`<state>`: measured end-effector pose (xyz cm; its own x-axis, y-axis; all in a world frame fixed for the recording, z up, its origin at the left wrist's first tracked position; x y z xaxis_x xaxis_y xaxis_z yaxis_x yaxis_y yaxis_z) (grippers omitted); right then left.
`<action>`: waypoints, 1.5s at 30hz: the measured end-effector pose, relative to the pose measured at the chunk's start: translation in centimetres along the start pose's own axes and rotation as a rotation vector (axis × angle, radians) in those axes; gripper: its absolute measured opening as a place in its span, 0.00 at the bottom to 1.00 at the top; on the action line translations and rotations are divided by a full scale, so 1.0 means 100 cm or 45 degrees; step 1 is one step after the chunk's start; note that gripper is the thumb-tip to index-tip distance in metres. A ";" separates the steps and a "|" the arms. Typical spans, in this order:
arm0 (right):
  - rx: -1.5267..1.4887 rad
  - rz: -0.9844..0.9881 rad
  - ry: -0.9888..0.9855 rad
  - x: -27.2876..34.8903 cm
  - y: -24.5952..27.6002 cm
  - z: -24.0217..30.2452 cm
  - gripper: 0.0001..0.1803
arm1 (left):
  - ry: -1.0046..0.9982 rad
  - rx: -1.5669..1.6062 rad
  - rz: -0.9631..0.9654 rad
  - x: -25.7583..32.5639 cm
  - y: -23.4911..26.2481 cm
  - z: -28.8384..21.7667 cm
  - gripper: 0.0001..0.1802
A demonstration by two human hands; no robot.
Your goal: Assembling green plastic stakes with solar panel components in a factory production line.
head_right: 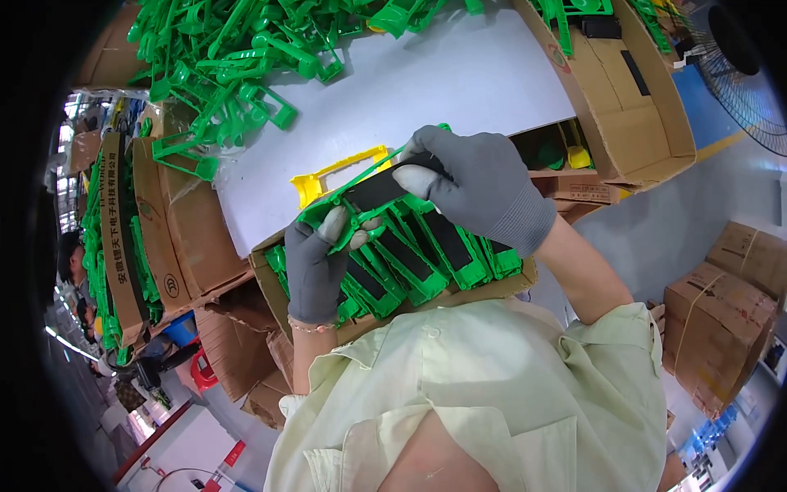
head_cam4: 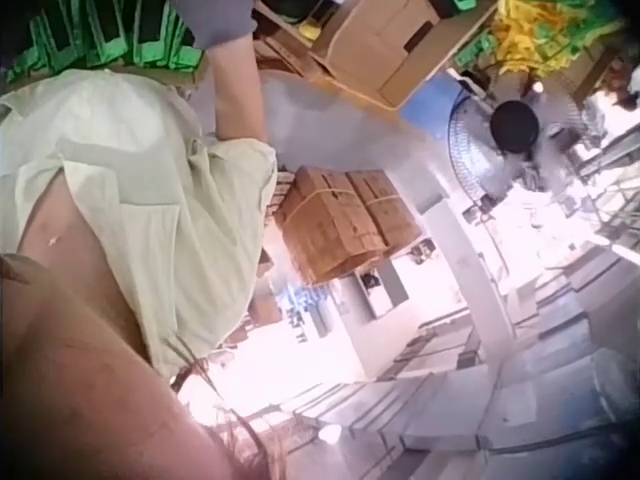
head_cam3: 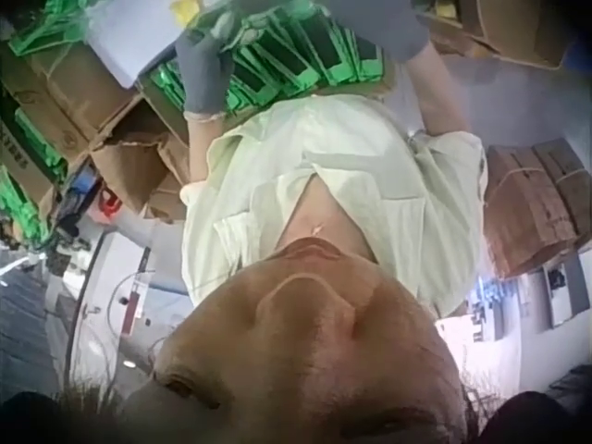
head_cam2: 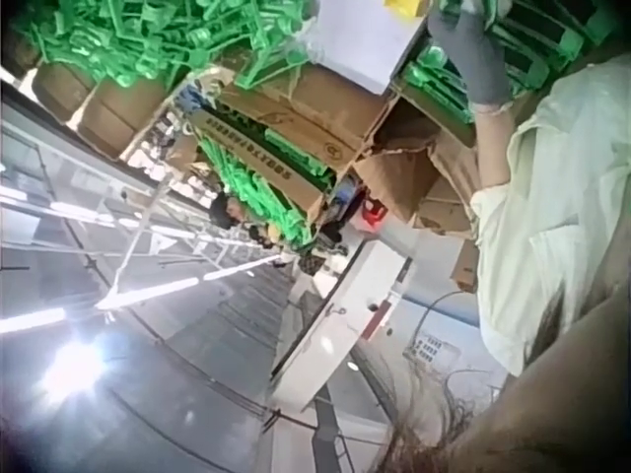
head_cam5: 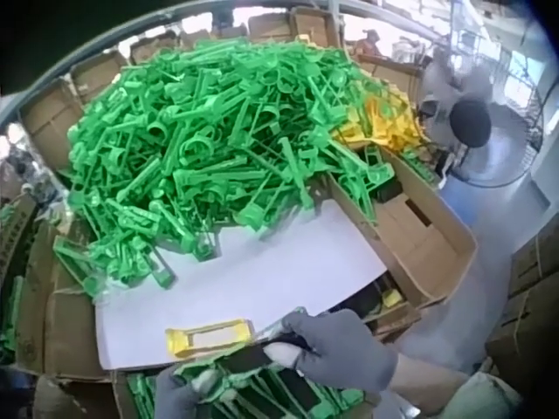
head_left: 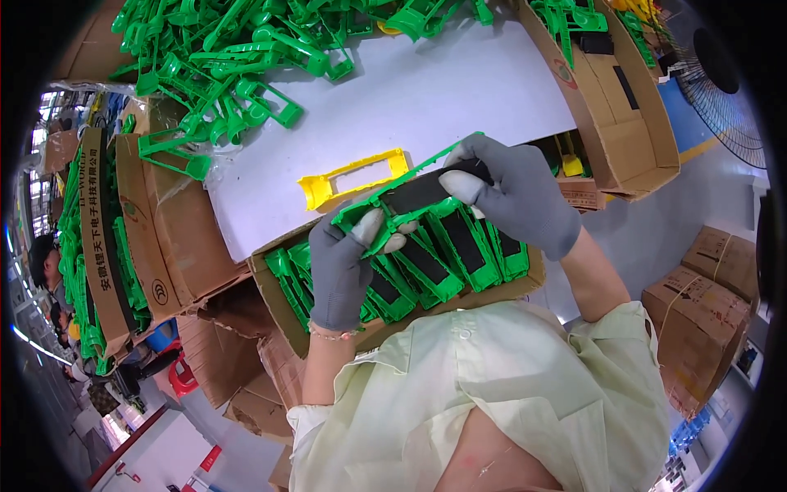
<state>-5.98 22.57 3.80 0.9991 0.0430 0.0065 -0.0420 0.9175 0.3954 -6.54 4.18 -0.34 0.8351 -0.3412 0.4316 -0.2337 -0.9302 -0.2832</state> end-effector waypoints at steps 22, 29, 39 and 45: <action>0.122 0.148 -0.244 0.074 -0.014 -0.042 0.17 | 0.175 -0.460 0.145 0.019 -0.011 0.032 0.11; 0.268 -0.293 -0.323 0.126 0.006 -0.057 0.16 | 0.239 -0.625 0.246 0.004 -0.045 0.047 0.08; 0.676 -0.493 -0.377 0.081 0.160 -0.058 0.18 | -0.498 -1.964 0.314 -0.040 -0.091 0.013 0.36; 1.087 -0.550 -0.431 -0.002 0.280 -0.173 0.28 | -0.725 -2.082 0.005 -0.026 -0.091 -0.012 0.28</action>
<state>-7.55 55.09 -0.98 0.8830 -0.4617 -0.0850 0.2131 0.2329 0.9489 -7.21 13.44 2.13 0.8060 -0.5920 -0.0011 -0.1579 -0.2167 0.9634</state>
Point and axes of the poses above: each hand's wrist, its own x-axis away from the middle knuckle, its own y-axis out of the back of the hand, z = x × y, the point moved 9 cm from there along -x, towards the middle knuckle, and after that the axes turned 8 degrees about -x, right-handed, at the moved point
